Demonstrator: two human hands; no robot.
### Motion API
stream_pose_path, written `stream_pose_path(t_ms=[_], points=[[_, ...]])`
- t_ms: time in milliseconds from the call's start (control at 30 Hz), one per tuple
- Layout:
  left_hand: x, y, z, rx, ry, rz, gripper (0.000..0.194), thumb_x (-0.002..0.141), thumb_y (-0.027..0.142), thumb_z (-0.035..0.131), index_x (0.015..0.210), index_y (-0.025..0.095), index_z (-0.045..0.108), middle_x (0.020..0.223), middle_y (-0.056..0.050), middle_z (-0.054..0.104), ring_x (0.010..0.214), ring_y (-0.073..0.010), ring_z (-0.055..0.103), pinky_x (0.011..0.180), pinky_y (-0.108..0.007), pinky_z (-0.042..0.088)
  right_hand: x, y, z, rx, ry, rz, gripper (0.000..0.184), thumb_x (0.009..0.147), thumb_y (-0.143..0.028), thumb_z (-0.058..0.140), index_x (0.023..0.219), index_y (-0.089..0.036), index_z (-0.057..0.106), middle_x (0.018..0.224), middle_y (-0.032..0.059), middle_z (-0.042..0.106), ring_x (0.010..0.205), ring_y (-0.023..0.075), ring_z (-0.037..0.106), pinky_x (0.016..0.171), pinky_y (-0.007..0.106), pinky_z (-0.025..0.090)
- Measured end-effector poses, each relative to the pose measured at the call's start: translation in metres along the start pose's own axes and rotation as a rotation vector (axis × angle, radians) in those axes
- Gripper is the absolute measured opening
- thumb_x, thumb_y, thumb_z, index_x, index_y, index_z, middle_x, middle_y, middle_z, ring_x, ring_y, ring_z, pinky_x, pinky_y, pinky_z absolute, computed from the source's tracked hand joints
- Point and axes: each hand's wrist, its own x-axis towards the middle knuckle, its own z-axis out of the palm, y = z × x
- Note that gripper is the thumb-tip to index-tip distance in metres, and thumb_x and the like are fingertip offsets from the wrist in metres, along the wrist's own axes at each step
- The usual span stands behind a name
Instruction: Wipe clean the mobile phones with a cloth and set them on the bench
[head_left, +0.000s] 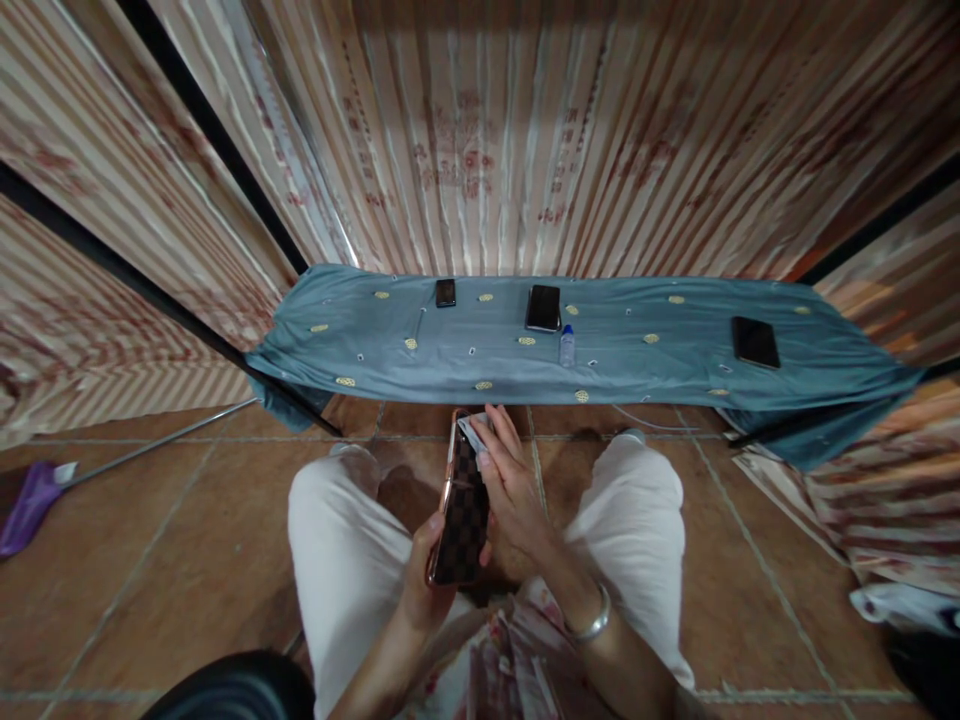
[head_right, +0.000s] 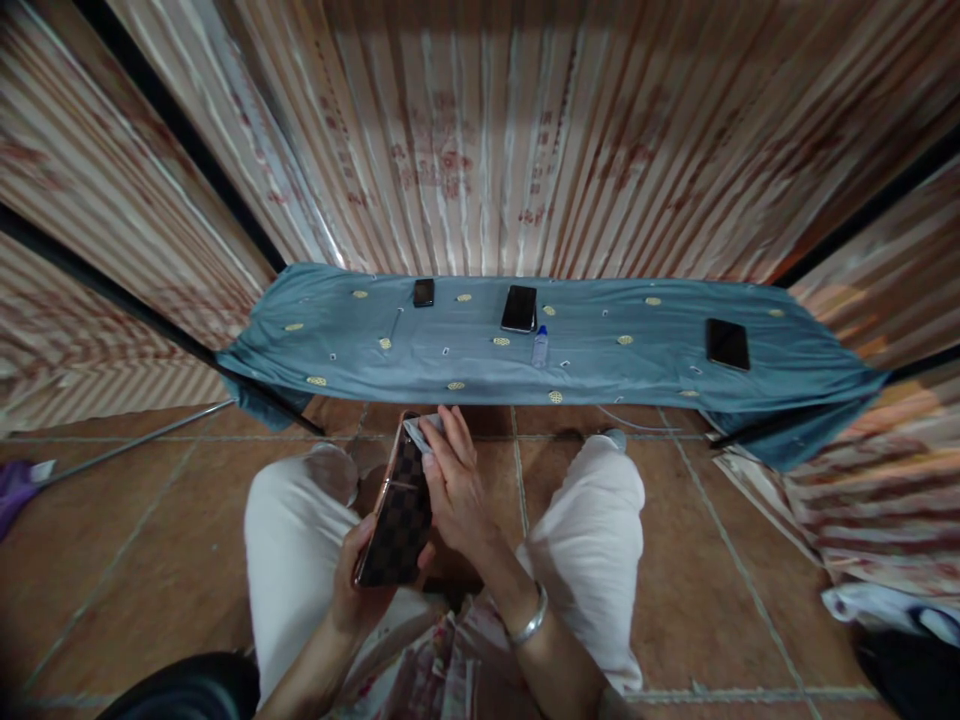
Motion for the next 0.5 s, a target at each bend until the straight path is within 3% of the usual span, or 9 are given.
stream_pose_path(t_ms=[133,500], points=[[0.0,-0.0023,-0.0016,-0.022,0.003,-0.019,0.04,0.064,0.055,0.071,0.069,0.015,0.07,0.058,-0.004,0.065,0.049,-0.016,0.056,0.05,-0.028,0.044,0.0047,-0.0054,-0.0013,-0.007,-0.041,-0.055,0.045,0.1,-0.032,0.03,0.144,-0.031,0.039,0.158,-0.0031,0.024,0.147,0.0197,0.017,0.12,0.047,0.02],[-0.0009,0.0031,0.0008,-0.028,0.037,0.001,0.04,0.062,0.05,0.073,0.078,0.014,0.068,0.069,-0.005,0.068,0.054,-0.0161,0.058,0.052,-0.029,0.047,0.0064,-0.009,-0.0071,0.077,-0.056,-0.062,0.041,0.099,-0.033,0.033,0.136,-0.031,0.051,0.153,-0.0035,0.034,0.145,0.0196,0.022,0.118,0.044,0.026]])
